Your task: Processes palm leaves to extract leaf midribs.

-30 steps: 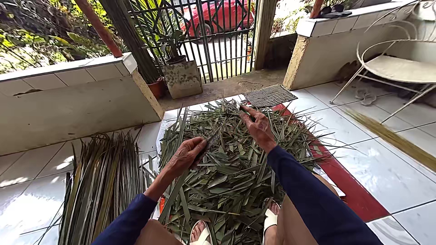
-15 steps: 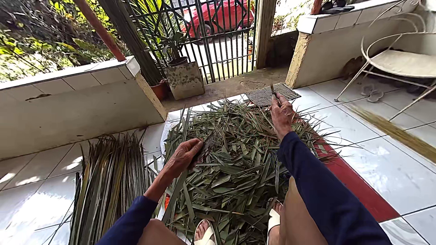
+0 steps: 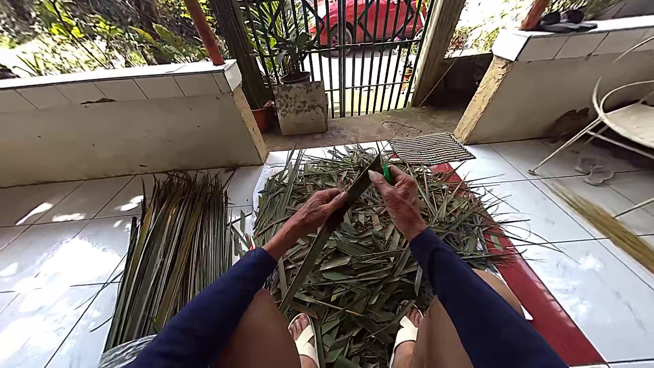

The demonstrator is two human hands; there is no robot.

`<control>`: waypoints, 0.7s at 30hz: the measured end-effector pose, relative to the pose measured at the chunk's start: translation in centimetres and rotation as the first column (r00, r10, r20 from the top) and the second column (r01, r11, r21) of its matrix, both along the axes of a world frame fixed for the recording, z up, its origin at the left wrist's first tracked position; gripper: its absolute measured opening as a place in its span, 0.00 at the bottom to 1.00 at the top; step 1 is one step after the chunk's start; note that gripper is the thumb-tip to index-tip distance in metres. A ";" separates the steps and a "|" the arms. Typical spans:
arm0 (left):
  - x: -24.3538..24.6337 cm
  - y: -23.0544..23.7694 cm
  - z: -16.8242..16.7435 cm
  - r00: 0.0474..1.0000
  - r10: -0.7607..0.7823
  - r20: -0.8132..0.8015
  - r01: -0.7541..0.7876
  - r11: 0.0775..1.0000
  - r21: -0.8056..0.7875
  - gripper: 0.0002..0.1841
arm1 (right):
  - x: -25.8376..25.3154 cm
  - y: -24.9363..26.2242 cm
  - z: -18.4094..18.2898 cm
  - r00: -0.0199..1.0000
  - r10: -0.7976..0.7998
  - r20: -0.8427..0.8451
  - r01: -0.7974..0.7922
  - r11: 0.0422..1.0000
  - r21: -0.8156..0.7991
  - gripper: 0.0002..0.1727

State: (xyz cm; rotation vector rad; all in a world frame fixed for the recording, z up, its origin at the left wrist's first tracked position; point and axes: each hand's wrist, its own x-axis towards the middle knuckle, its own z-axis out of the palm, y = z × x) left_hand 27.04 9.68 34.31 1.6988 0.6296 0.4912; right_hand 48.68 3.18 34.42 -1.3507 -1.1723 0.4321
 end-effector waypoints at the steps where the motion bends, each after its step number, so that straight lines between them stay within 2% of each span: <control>1: -0.7 0.3 -0.7 0.999 -0.041 -0.017 0.041 0.999 -0.015 0.20 | 1.1 0.2 0.3 0.999 -0.036 -0.026 0.037 0.999 0.032 0.14; 3: -1.9 0.7 -1.9 0.997 -0.059 -0.039 0.057 0.997 -0.053 0.18 | 2.9 0.5 0.6 0.992 -0.117 -0.056 0.120 0.991 0.055 0.15; 6: -2.8 1.3 -2.3 0.999 0.040 -0.030 -0.041 0.998 -0.055 0.16 | 3.7 0.4 0.5 0.988 -0.143 -0.053 0.144 0.990 0.009 0.20; 9: -3.2 2.1 -1.5 0.988 0.153 -0.017 -0.153 0.988 -0.023 0.16 | 1.7 -0.6 0.1 1.000 -0.011 -0.014 0.009 0.996 -0.085 0.26; 12: -3.0 2.3 -0.6 0.974 0.225 0.033 -0.224 0.974 -0.029 0.14 | -0.9 -1.3 -0.5 0.992 0.114 0.047 -0.108 0.987 -0.120 0.26; 17: -2.3 2.0 -0.2 0.965 0.257 0.053 -0.257 0.966 -0.012 0.14 | -3.2 -1.8 -1.8 0.960 0.237 0.152 -0.198 0.952 -0.235 0.25; 21: -2.1 1.4 0.3 0.967 0.248 0.067 -0.248 0.969 -0.010 0.14 | -3.6 -1.7 -2.5 0.944 0.270 0.190 -0.219 0.943 -0.251 0.25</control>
